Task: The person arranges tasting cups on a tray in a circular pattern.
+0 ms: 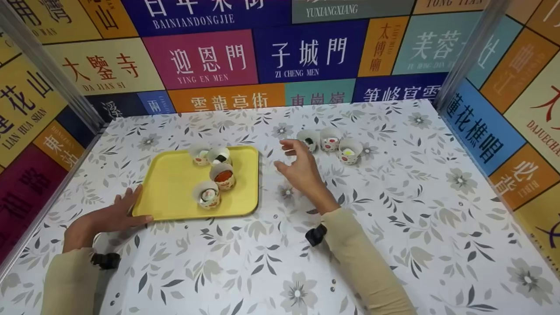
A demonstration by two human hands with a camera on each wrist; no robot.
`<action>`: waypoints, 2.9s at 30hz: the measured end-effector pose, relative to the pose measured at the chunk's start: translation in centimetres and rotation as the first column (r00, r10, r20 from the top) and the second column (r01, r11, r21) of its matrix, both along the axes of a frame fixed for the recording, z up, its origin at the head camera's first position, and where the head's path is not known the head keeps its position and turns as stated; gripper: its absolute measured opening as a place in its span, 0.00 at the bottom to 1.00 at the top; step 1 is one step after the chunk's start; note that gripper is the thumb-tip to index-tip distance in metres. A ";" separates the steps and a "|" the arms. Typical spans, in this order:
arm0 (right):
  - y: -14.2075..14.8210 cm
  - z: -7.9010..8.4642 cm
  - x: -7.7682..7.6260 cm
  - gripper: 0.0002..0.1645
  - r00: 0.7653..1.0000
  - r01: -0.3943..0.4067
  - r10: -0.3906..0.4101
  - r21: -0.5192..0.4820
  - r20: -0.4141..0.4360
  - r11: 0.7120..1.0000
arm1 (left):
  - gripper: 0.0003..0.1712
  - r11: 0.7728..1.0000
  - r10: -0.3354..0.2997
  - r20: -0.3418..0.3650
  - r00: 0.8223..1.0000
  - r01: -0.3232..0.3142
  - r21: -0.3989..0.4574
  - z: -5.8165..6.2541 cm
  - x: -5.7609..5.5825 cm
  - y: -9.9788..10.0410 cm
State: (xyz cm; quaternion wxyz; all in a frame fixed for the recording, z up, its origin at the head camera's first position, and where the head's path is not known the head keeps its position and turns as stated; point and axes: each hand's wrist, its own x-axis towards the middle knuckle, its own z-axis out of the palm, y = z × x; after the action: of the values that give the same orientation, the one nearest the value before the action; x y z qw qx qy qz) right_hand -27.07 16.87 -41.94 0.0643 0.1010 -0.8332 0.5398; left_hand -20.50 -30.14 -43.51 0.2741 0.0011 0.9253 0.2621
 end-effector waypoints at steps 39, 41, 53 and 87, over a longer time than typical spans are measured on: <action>13.3 -1.2 -2.8 0.54 0.947 0.270 -0.298 0.204 0.119 0.941 | 0.71 0.999 -0.020 0.014 1.000 0.021 -0.027 -0.1 0.1 -0.2; 13.6 -1.2 -3.0 0.55 0.946 0.265 -0.293 0.190 0.140 0.945 | 0.72 1.000 -0.015 0.017 1.000 0.016 -0.025 -0.1 0.0 -0.1; 14.0 -1.8 -3.8 0.59 0.919 0.245 -0.265 0.104 0.292 0.964 | 0.72 1.000 -0.022 0.013 1.000 0.022 -0.004 0.2 0.2 0.0; 13.9 -2.1 -3.9 0.51 0.874 0.343 -0.366 0.128 0.319 0.931 | 0.72 1.000 -0.024 0.000 1.000 0.024 0.016 -0.1 0.1 -0.1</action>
State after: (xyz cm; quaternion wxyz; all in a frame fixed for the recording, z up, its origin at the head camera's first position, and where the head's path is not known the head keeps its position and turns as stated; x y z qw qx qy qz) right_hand -30.95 30.82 -44.00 0.0148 -0.1451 -0.8537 0.4999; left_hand -20.36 -30.27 -43.58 0.2773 0.0146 0.9231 0.2662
